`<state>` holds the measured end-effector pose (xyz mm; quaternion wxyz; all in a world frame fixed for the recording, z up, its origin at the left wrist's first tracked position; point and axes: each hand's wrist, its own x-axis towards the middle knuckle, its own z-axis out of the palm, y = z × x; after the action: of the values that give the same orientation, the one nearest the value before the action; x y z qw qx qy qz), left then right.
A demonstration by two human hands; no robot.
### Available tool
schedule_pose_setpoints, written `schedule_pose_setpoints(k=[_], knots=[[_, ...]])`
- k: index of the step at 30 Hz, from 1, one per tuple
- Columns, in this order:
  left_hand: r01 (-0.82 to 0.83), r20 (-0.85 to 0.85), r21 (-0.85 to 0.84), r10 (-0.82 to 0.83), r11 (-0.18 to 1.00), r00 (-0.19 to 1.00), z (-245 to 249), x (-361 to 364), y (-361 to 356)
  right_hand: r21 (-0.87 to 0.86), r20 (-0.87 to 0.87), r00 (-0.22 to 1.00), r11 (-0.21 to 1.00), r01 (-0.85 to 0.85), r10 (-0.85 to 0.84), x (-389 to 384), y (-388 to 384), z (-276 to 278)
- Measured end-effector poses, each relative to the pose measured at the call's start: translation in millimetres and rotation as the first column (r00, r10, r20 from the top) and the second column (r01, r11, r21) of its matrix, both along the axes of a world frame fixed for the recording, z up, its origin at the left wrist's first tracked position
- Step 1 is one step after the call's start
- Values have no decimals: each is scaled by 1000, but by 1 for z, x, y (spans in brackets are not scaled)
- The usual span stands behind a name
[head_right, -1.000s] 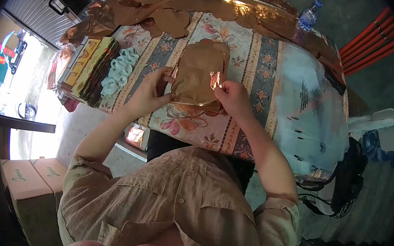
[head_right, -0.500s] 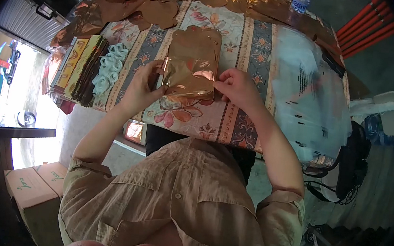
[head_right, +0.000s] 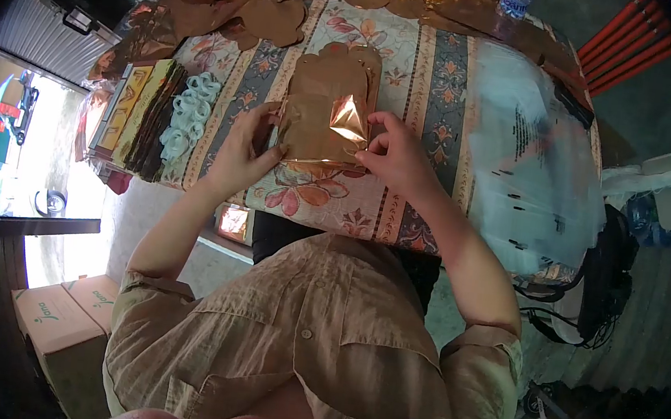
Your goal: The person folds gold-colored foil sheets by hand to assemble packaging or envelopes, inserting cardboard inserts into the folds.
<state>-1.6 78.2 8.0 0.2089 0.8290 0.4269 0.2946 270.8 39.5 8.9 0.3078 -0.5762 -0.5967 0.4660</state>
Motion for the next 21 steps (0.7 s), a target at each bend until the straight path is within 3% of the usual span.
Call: schedule_pose_setpoints(k=[2,5,9,18,21], knots=[[30,69,-106,-22,994,997,-4,-1,2,-3,-42,999,1000,-17,17,1,-1,-2],[21,35,-133,-16,991,999,-5,-2,3,23,-19,999,999,-40,40,2,-2,-1],[40,-57,-73,-44,997,997,6,0,-1,39,-41,999,999,-30,31,2,-3,-7],[49,-51,-49,-51,998,997,-2,0,-1,94,79,997,995,-20,13,-5,-8,4],[31,-52,-81,-35,996,998,1,1,-2,92,210,978,996,-23,3,-9,-10,15]])
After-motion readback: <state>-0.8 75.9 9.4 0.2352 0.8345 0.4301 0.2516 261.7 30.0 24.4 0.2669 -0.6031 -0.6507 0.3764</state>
